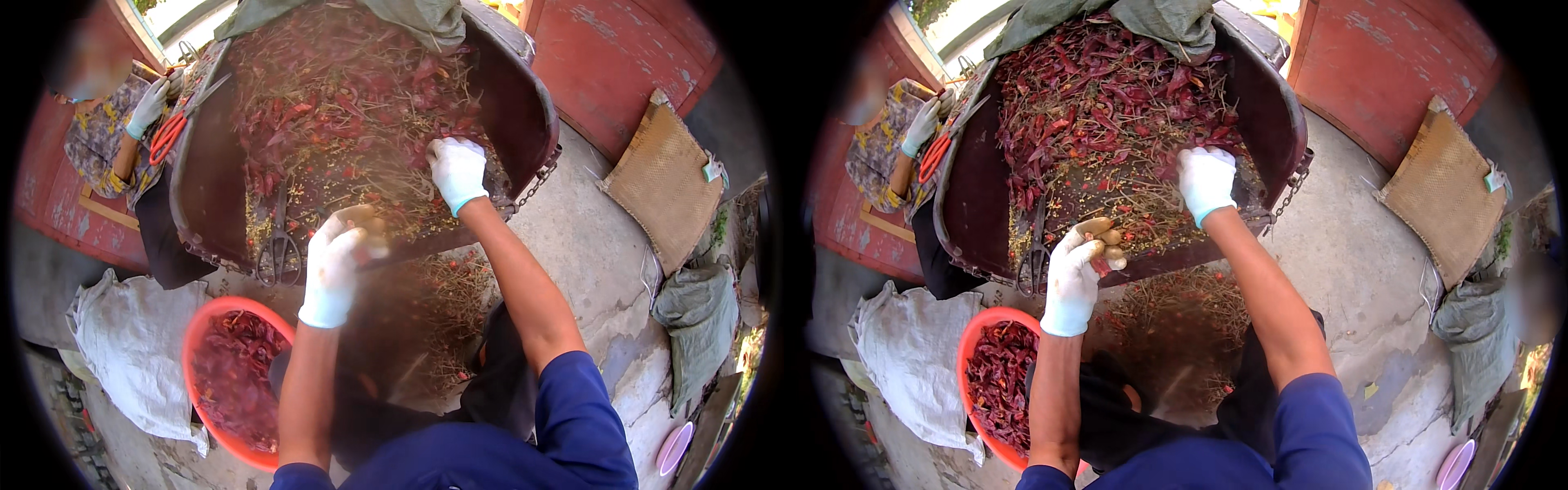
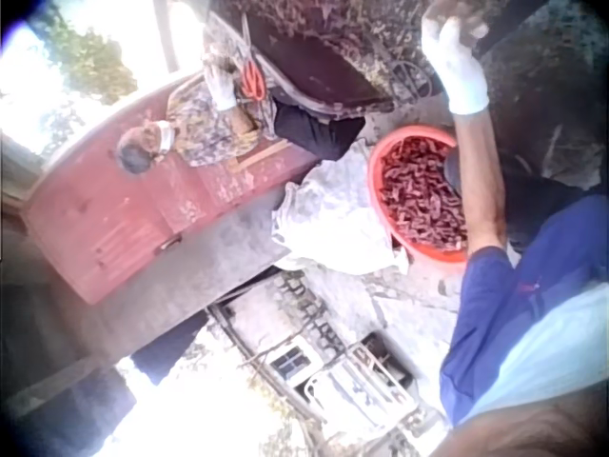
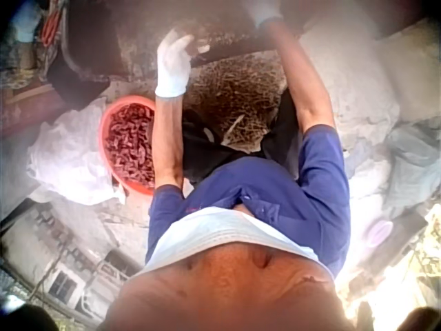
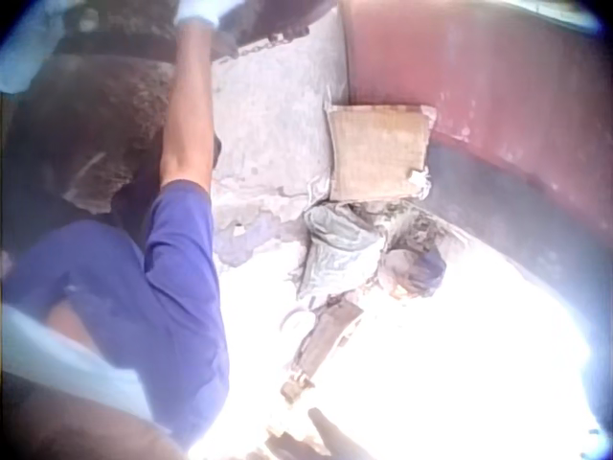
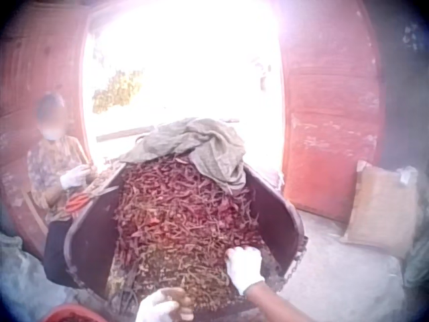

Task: The person sits on the ground and manually removes stems from dried red chilies, placing the destemmed chilies into a red plastic basin. A second person is visible in the background performing a similar task.

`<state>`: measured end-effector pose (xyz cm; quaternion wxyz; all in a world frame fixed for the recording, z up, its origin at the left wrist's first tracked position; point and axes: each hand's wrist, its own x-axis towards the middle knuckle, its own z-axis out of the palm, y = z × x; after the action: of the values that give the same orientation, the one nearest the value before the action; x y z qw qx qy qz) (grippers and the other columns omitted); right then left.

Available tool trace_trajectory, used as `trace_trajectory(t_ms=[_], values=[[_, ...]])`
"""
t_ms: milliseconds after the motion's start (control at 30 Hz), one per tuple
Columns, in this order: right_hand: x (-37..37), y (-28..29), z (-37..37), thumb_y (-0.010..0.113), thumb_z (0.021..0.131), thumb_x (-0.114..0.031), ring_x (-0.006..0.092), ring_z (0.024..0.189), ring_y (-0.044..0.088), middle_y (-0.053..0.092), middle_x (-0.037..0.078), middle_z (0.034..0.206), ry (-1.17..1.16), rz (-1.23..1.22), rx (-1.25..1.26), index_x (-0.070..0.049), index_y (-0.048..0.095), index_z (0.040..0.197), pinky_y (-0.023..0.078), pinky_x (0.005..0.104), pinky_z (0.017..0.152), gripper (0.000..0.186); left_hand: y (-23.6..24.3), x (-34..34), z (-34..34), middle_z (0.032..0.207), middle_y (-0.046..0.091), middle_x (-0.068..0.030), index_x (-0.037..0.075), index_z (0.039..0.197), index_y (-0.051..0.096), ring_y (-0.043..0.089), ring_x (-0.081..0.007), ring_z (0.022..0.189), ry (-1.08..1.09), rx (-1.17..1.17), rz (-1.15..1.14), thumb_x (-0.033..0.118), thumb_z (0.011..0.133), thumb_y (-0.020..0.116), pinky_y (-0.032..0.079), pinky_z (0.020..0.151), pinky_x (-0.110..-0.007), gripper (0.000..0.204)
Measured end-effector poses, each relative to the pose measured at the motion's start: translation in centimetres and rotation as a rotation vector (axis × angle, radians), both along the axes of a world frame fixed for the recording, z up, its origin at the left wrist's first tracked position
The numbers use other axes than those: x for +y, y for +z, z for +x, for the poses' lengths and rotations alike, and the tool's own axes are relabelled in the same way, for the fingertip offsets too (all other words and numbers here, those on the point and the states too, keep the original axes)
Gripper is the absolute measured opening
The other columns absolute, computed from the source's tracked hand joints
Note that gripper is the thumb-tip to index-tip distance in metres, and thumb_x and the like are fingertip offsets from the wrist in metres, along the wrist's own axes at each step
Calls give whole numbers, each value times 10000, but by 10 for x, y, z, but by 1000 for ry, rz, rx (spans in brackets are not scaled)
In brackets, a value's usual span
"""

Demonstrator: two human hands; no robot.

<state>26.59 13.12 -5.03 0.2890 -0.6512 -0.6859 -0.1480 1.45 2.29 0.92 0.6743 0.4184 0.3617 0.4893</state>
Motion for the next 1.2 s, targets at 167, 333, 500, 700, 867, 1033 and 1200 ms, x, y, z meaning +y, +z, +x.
trace_trajectory(t_ms=[167,333,500,700,867,1033,1200], values=[[-13,3,-2,719,809,-252,309,830,675,694,79,804,-3,-29,-41,-141,673,896,484,477,766,149,5,5,4,995,708,-116,-35,1212,618,679,-168,807,72,-5,-56,74,924,547,514,624,-275,316],[-20,0,-4,745,793,-259,314,849,680,712,78,852,12,-159,9,-149,678,931,485,471,785,189,10,3,17,988,715,-103,-24,1194,638,677,-153,788,47,42,-20,120,943,575,494,592,-255,295],[-28,21,-15,741,799,-240,305,848,703,735,82,859,26,-241,272,-131,691,927,519,443,799,175,8,1,16,996,716,-102,-16,1194,645,669,-135,787,60,63,26,141,960,604,487,584,-243,285],[-65,66,-41,743,834,-142,214,797,739,752,107,869,143,-235,841,-31,684,947,570,332,751,170,13,5,16,1001,709,-78,-48,1270,613,641,-82,769,162,125,29,189,966,662,449,556,-185,389],[-104,74,-65,761,841,-112,148,787,709,728,108,888,387,-398,1215,0,666,970,571,310,734,195,15,10,28,1071,700,-72,-65,1310,595,638,-121,856,228,342,254,195,880,747,518,778,-268,526],[-119,76,-75,750,851,-115,156,806,712,727,92,895,415,-420,933,-8,653,989,574,313,745,200,22,3,27,861,687,-7,-6,1230,668,530,-34,625,186,477,284,196,921,731,421,560,-214,375],[-121,88,-60,699,874,-40,175,859,729,733,107,947,537,-441,841,-6,647,1067,580,311,778,202,19,4,17,795,668,7,6,1187,681,530,-35,608,173,598,293,155,948,691,421,554,-217,282]])
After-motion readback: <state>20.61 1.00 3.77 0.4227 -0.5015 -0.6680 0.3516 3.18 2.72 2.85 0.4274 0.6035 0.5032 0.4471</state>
